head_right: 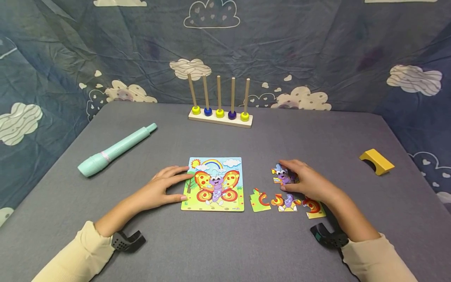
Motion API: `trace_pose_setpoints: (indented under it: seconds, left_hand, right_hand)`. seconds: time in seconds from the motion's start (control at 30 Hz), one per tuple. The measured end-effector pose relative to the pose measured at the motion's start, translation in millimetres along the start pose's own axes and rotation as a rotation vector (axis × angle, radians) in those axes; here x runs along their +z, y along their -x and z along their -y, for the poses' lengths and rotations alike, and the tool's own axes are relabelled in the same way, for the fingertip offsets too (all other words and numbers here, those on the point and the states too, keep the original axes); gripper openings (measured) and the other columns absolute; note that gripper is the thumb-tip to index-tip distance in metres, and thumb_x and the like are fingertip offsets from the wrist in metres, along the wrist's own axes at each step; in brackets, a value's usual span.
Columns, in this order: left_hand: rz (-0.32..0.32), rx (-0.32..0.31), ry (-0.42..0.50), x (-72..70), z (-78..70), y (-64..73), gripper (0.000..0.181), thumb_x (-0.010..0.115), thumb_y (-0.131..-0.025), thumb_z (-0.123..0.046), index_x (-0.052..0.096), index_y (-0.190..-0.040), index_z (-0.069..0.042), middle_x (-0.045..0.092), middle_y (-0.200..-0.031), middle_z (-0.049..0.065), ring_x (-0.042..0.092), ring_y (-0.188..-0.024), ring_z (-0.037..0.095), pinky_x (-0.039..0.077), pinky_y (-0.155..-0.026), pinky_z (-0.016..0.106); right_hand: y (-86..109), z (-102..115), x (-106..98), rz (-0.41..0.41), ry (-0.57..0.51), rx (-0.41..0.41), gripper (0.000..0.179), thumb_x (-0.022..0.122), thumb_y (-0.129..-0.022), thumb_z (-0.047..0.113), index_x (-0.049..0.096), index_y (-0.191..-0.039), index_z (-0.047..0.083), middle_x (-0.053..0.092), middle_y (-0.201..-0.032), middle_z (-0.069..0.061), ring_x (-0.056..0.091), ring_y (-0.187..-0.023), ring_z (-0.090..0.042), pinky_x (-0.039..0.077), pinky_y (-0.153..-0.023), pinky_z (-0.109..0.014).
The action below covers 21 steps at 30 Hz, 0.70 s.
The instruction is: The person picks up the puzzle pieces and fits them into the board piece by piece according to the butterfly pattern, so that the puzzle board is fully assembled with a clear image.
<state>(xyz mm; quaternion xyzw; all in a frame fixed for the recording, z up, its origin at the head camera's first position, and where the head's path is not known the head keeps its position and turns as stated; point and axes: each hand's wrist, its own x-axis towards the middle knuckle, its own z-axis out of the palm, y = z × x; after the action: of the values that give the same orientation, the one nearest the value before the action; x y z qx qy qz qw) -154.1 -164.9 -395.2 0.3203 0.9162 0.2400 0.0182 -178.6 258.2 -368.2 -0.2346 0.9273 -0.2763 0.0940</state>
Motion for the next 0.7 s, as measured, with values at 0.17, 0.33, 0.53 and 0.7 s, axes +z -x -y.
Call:
trace_pose_setpoints:
  seconds: [0.17,0.33,0.53,0.7]
  left_hand:
    - [-0.005,0.006,-0.004,0.8,0.9,-0.5,0.060,0.060,-0.080,-0.051,0.046,-0.133,-0.026,0.034,-0.140,0.002,0.026,-0.127,0.028,0.019,-0.100,0.051]
    - [-0.005,0.002,-0.001,-0.4,-0.2,-0.9,0.060,0.061,-0.080,-0.049,0.047,-0.132,-0.025,0.034,-0.140,0.002,0.026,-0.127,0.027,0.019,-0.100,0.051]
    - [-0.006,0.002,0.005,-2.6,-3.1,-0.9,0.060,0.063,-0.079,-0.048,0.048,-0.132,-0.024,0.035,-0.140,0.003,0.026,-0.127,0.027,0.019,-0.100,0.051]
    - [0.011,-0.010,-0.014,-4.3,-6.5,-1.0,0.060,0.061,-0.080,-0.049,0.047,-0.132,-0.024,0.035,-0.140,0.003,0.026,-0.127,0.027,0.018,-0.101,0.050]
  right_hand:
    - [-0.6,3.7,1.0,-0.037,0.050,-0.016,0.078,0.073,-0.074,0.033,0.038,-0.131,-0.008,0.045,-0.116,-0.021,0.043,-0.105,-0.034,0.036,-0.085,-0.053]
    - [-1.1,13.9,0.0,-0.099,0.066,-0.050,0.075,0.075,-0.073,0.030,0.041,-0.129,-0.007,0.045,-0.112,-0.018,0.046,-0.096,-0.029,0.040,-0.077,-0.049]
    - [-1.6,43.4,-0.5,-0.157,0.044,-0.140,0.069,0.077,-0.071,0.023,0.046,-0.127,-0.001,0.047,-0.111,-0.010,0.049,-0.096,-0.027,0.042,-0.076,-0.048]
    - [-8.4,69.6,4.0,-0.147,0.004,-0.188,0.066,0.077,-0.070,0.023,0.047,-0.126,0.003,0.047,-0.110,-0.006,0.048,-0.095,-0.022,0.042,-0.076,-0.044]
